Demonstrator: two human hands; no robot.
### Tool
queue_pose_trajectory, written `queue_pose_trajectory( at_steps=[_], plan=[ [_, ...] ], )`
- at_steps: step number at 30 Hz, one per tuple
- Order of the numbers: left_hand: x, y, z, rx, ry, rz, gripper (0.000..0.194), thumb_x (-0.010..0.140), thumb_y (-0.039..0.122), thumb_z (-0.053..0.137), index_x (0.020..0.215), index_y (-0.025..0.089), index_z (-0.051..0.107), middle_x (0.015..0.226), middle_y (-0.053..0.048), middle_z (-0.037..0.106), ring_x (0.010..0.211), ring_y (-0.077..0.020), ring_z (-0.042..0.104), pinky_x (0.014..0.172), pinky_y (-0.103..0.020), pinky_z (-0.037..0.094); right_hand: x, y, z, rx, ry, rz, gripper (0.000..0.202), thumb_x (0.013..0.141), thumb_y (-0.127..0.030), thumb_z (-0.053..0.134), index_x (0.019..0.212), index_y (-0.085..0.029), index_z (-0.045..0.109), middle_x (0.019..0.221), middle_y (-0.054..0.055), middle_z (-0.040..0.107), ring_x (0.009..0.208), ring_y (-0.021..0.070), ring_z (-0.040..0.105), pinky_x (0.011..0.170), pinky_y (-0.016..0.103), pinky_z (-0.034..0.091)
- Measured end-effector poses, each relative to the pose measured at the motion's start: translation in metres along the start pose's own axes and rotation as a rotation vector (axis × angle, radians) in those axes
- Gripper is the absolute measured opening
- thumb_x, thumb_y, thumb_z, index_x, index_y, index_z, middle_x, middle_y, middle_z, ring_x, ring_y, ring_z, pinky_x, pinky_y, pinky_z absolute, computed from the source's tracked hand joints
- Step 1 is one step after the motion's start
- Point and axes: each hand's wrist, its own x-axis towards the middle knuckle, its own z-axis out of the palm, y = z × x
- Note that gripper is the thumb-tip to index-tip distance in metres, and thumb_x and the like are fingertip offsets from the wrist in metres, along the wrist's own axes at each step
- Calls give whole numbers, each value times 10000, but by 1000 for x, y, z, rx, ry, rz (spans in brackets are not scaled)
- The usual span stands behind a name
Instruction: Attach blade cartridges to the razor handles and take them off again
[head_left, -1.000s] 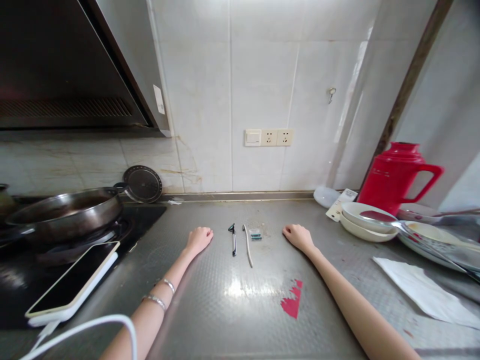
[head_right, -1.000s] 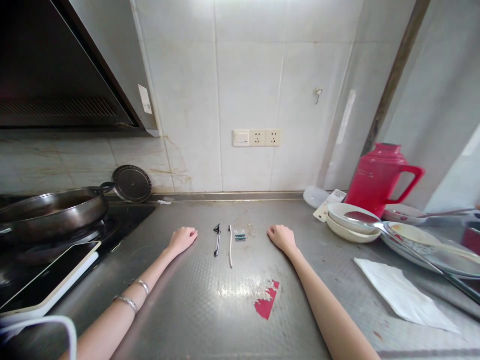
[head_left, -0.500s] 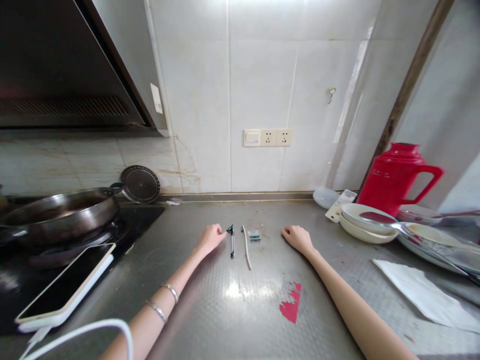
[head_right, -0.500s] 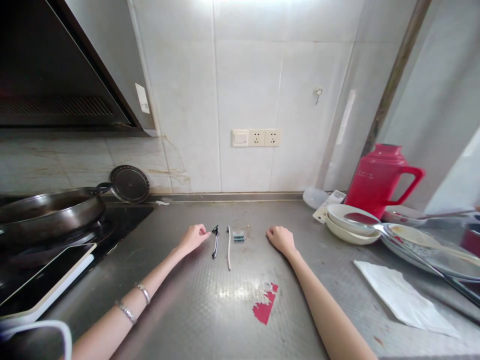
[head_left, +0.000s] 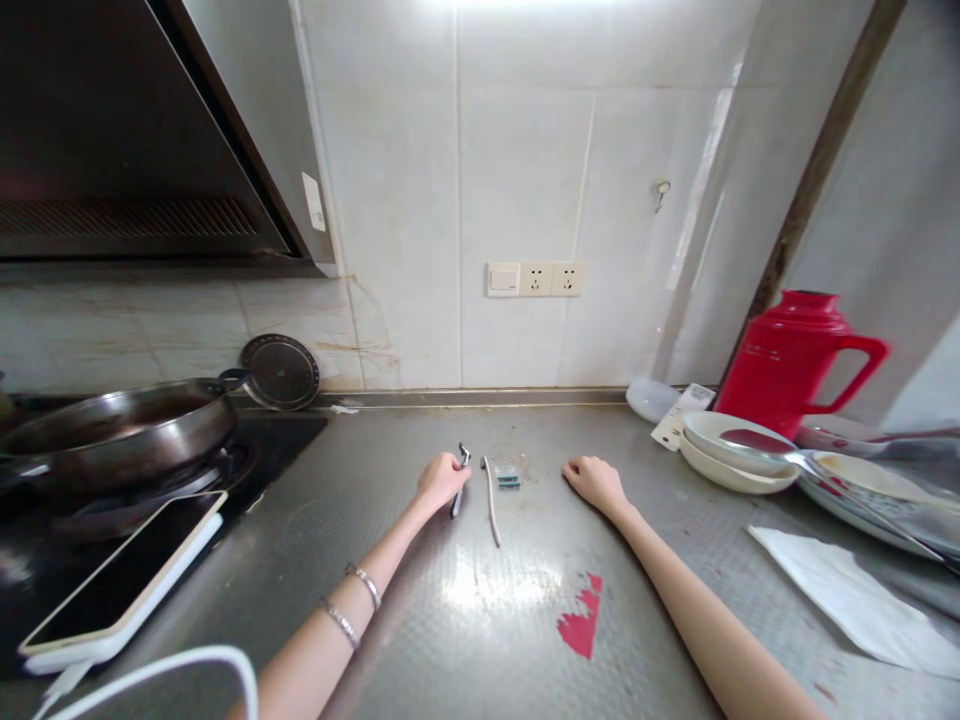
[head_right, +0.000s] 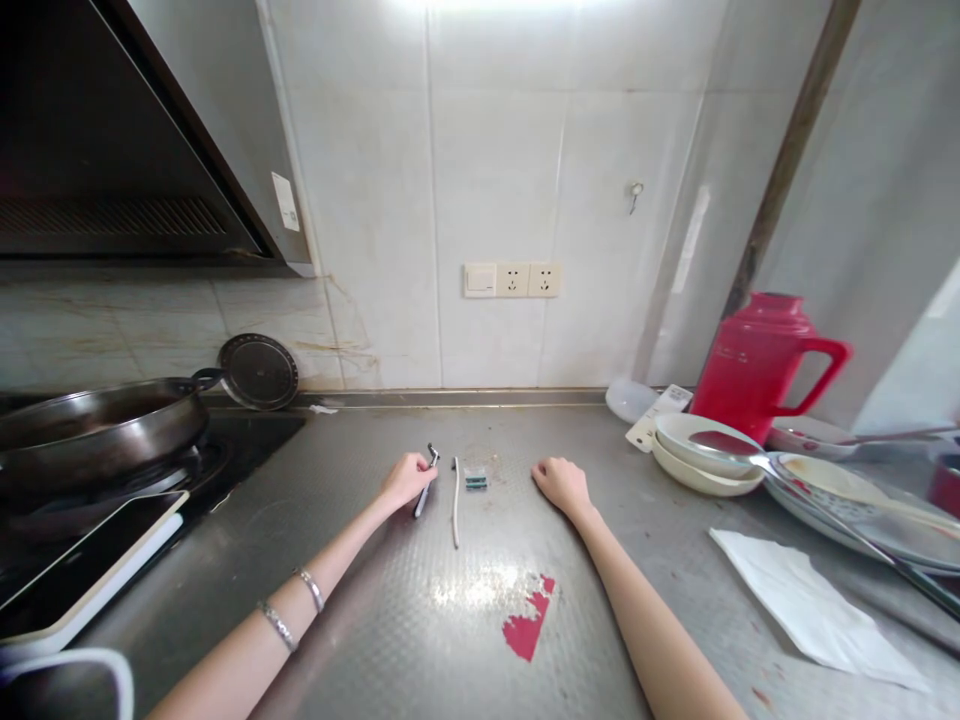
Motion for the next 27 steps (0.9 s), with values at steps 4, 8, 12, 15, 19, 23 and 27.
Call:
queue_pose_trajectory(
  at_steps=[4, 8, 12, 15, 19, 23, 27],
  plan=[
    [2, 4, -6, -402, -121, -64, 163, 714, 267, 539, 609, 145, 515, 542, -26, 594, 500, -121, 575, 498, -213, 415, 0, 0, 0, -6, -6, 4, 407, 842, -365, 328, 723, -180, 670, 807, 100, 676, 748, 195, 619, 546, 227, 333],
    [-4, 8, -8, -823, -160, -223, 145, 721, 249, 550, 646, 137, 495, 521, -3, 555, 380, -67, 484, 414, -194, 398, 0, 0, 0, -17, -1, -1, 403, 844, -358, 327, 711, -183, 666, 791, 99, 675, 745, 193, 617, 551, 228, 336],
    [-9, 10, -8, -884, -91, -280, 169, 737, 288, 524, 671, 133, 498, 467, 58, 441, 318, -21, 354, 319, -146, 240, -1, 0, -1, -13, -7, -5, 414, 848, -366, 320, 702, -187, 664, 778, 93, 673, 737, 188, 615, 552, 224, 336],
    [-11, 10, -9, -951, -111, -372, 262, 762, 379, 480, 724, 123, 521, 452, 78, 386, 308, -13, 301, 314, -146, 167, -1, 0, -2, -11, -11, -4, 413, 846, -363, 322, 699, -185, 664, 780, 94, 672, 738, 186, 612, 550, 225, 334],
    [-14, 10, -11, -973, -177, -469, 338, 761, 462, 453, 734, 132, 521, 442, 90, 355, 301, -12, 266, 326, -154, 139, -2, -1, -2, -11, -12, 1, 406, 842, -366, 327, 709, -183, 664, 790, 97, 671, 743, 189, 611, 549, 228, 333],
    [-16, 10, -9, -931, -196, -487, 354, 745, 497, 468, 685, 149, 481, 440, 94, 350, 302, -13, 257, 334, -159, 130, -2, -1, -3, -8, -19, 7, 413, 845, -369, 322, 715, -185, 668, 794, 97, 671, 749, 196, 612, 551, 233, 334],
    [-15, 11, -6, -933, -191, -499, 345, 762, 485, 458, 653, 158, 441, 430, 98, 335, 296, -11, 240, 329, -159, 119, -2, -1, -3, -5, -24, 15, 420, 849, -379, 320, 724, -186, 671, 799, 100, 670, 752, 195, 610, 564, 233, 341]
  ],
)
